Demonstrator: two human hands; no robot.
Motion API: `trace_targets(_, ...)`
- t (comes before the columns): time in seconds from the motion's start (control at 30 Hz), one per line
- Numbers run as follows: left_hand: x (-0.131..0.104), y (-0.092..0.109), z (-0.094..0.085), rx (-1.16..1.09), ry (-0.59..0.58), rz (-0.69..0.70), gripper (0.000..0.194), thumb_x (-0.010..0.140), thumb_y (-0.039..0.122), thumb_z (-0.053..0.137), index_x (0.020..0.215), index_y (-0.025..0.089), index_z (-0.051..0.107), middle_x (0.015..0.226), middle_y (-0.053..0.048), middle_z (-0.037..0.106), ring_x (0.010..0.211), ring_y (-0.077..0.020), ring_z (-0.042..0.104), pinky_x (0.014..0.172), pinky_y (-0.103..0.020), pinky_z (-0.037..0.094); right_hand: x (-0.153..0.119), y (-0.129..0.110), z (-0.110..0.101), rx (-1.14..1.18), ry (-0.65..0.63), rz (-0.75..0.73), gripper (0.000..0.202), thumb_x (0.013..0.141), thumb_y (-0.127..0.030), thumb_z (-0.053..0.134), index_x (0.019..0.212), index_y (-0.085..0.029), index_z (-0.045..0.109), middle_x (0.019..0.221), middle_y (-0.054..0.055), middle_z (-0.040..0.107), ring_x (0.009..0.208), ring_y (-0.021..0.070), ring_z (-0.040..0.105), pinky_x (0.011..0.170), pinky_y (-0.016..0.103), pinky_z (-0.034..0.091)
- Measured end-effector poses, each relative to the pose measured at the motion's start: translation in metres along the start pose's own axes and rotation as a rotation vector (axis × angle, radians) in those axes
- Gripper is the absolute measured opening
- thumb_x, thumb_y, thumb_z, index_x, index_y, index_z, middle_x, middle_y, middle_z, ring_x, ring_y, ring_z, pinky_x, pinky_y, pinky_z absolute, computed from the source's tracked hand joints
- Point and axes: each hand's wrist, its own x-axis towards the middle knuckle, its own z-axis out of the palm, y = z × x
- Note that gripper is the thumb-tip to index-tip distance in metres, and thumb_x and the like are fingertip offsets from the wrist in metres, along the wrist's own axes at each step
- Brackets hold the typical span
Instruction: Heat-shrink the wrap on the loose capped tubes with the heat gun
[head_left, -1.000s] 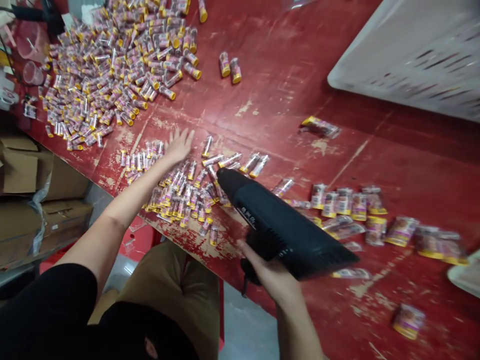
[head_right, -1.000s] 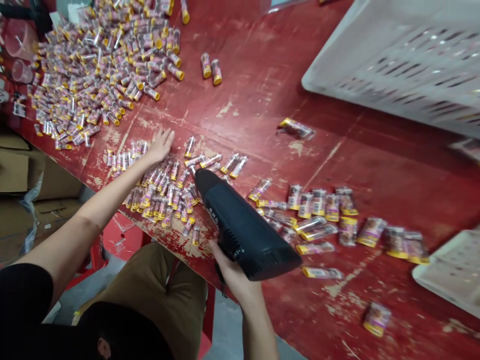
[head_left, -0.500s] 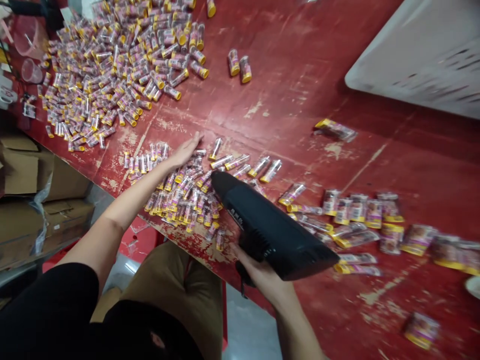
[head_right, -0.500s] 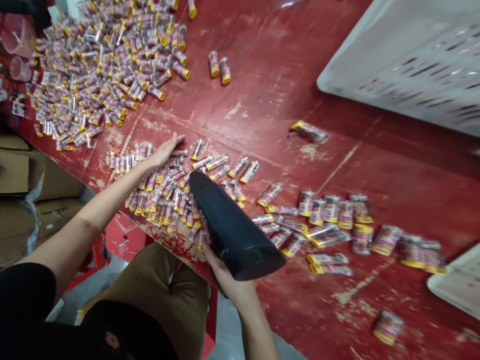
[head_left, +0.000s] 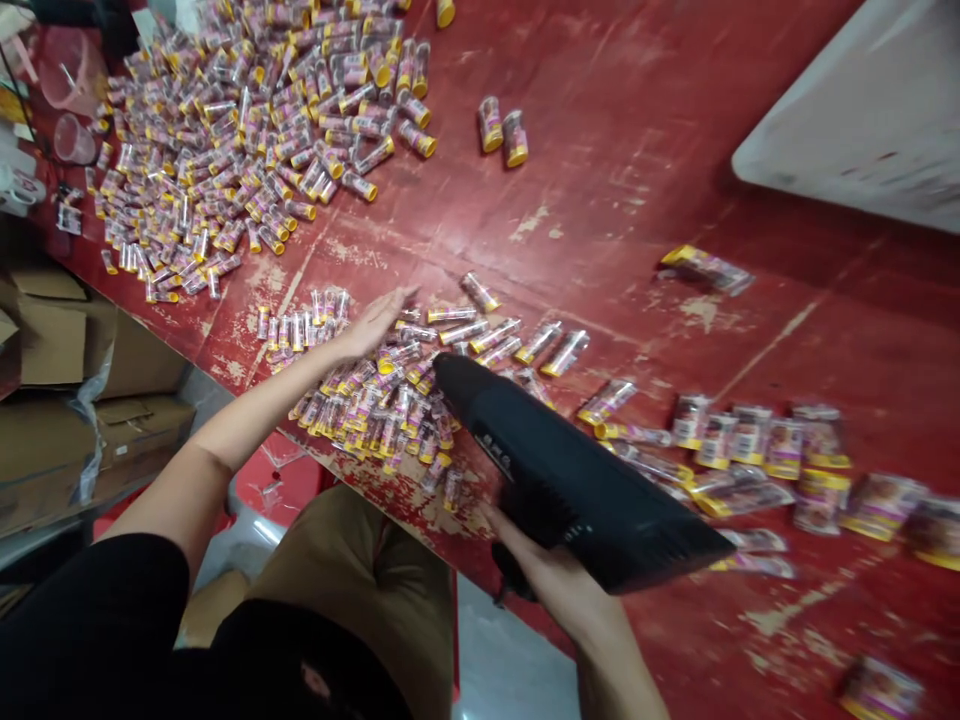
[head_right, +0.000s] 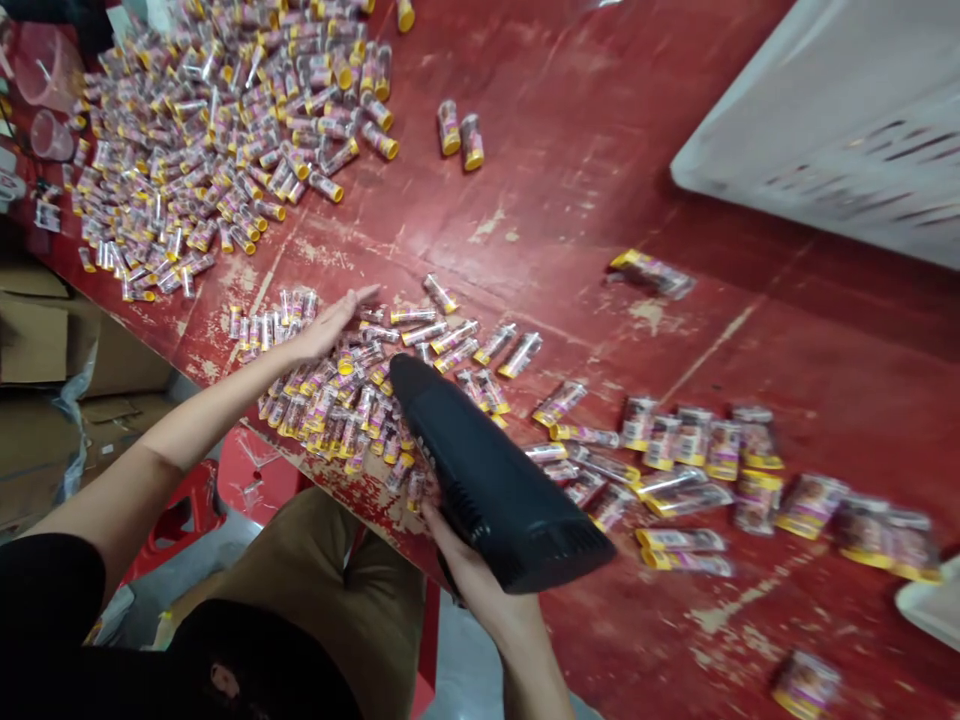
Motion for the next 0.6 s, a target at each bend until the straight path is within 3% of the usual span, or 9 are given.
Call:
trace_targets(0.17,-0.004,-0.007,-0.015,0.204,0.098,-0.082,0.074,0.101,0.066,0.014,0.154,0.024,0.043,0.162,-0.006,0.041,0.155,-0.0205,0.030,0.129,-0.042,0.014,-0.013,0.007,-0.008,-0.012,-0.007,0.004,0.056,0.065,-0.070,0.075,0.090,-0.021,0.078,0.109,0.011,0.075,0.115,0.0334,0.067,0.124,0.054,0.030)
trace_targets(0.27,-0.003,-0.013,-0.014,0.123,0.159,-0.108,0.075,0.102,0.062,0.011,0.153,0.020,0.045,0.162,-0.009,0.040,0.153,-0.0196,0.033,0.128,-0.040,0.019,-0.011,0.004,-0.002,0.008,-0.054,-0.002,0.063,0.063,-0.076,0.074,0.092,-0.020,0.078,0.112,0.011,0.074,0.122,0.0332,0.064,0.123,0.052,0.030)
trace_targets(0.47,-0.005,-0.019,-0.018,-0.072,0.122,-0.027,0.080,0.100,0.069,0.013,0.150,0.019,0.049,0.153,-0.012,0.052,0.143,-0.0220,0.050,0.123,-0.042,0.033,-0.007,0.003,0.008,0.044,-0.151,0.022,0.074,0.061,-0.078,0.074,0.106,-0.019,0.077,0.124,0.012,0.071,0.128,0.0343,0.060,0.124,0.054,0.026)
trace_targets(0.6,-0.012,-0.022,-0.026,-0.067,0.145,-0.006,0.084,0.098,0.073,0.017,0.149,0.015,0.051,0.152,-0.015,0.053,0.142,-0.0235,0.050,0.123,-0.042,0.033,-0.008,0.008,0.010,0.010,-0.100,-0.034,0.064,0.066,-0.071,0.076,0.105,-0.020,0.077,0.120,0.012,0.072,0.123,0.0331,0.063,0.121,0.054,0.034)
